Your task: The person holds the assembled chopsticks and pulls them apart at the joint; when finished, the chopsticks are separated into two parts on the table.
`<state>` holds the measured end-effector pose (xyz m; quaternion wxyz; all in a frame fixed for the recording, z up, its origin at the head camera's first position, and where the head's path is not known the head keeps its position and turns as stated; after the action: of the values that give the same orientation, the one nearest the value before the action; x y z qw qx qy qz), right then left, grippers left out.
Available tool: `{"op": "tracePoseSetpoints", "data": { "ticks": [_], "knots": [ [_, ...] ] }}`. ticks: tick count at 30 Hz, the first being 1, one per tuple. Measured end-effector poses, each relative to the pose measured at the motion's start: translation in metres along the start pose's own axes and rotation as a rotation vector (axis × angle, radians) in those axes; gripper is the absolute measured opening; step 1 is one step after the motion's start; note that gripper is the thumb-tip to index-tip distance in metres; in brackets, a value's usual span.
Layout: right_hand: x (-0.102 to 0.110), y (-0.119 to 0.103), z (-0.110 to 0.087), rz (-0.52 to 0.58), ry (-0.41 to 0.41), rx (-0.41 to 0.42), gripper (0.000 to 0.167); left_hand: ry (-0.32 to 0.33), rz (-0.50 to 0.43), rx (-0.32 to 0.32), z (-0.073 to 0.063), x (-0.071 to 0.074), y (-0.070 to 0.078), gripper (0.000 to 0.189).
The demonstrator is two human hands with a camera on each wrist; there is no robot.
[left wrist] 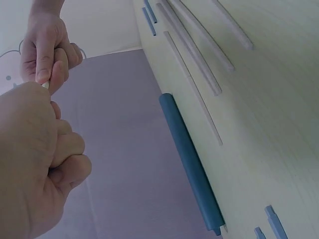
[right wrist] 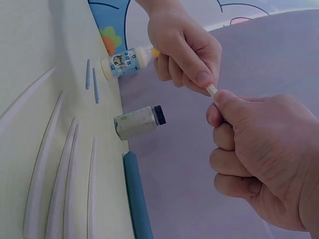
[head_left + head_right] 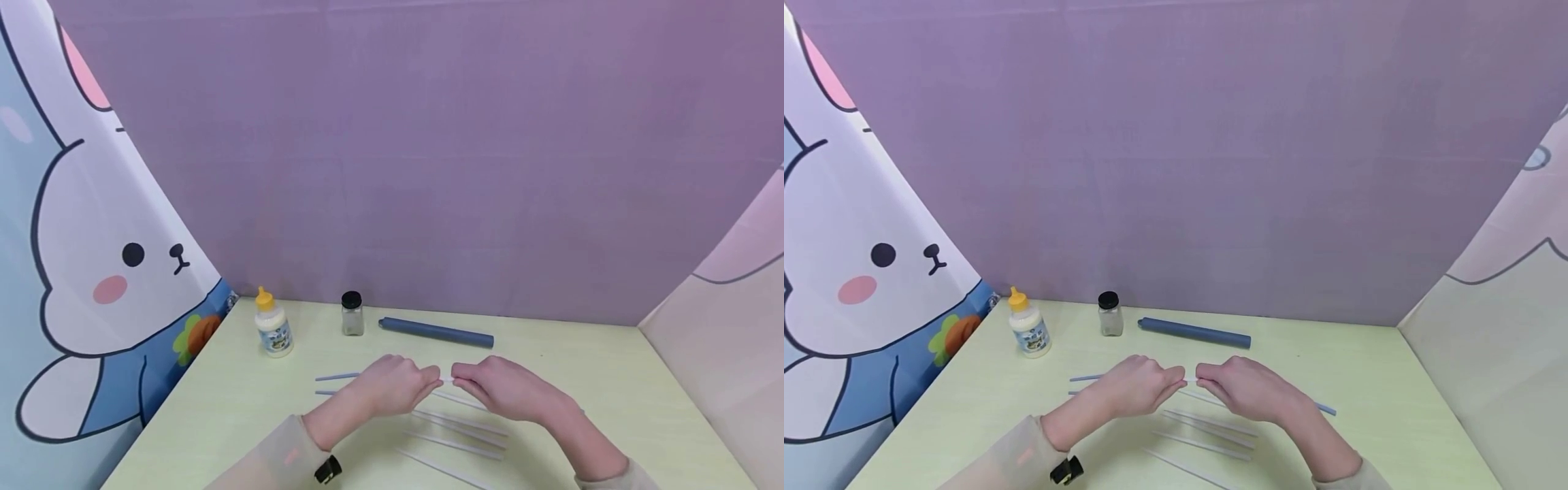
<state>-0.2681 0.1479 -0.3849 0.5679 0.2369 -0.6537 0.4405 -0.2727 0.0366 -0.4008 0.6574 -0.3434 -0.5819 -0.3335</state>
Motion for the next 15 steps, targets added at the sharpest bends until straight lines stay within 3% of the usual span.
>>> {"op": "tracePoseSetpoints", "data": {
  "ticks": [7, 15],
  "knots": [
    [-0.0002, -0.0022, -0.0021, -0.011, 0.021, 0.029, 0.027, 0.034, 0.025, -0.005, -0.0009, -0.0023, 0.0028, 0.032],
    [0.001, 0.0012, -0.0057, -0.057, 0.085, 0.001, 0.026, 0.063, -0.006, 0.0, 0.0014, -0.0014, 0.0017, 0.033]
  ]
}}
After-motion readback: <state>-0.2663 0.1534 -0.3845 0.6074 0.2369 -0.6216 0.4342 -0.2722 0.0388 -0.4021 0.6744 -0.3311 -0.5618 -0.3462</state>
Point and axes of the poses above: each hand's wrist, its own z-axis towards the middle knuckle, its own x-axis out of the back of the hand, y = z × x, the point moved 9 cm from there along z, towards the middle knuckle, and after that the axes turned 12 degrees about -y, right-handed, at the moved point
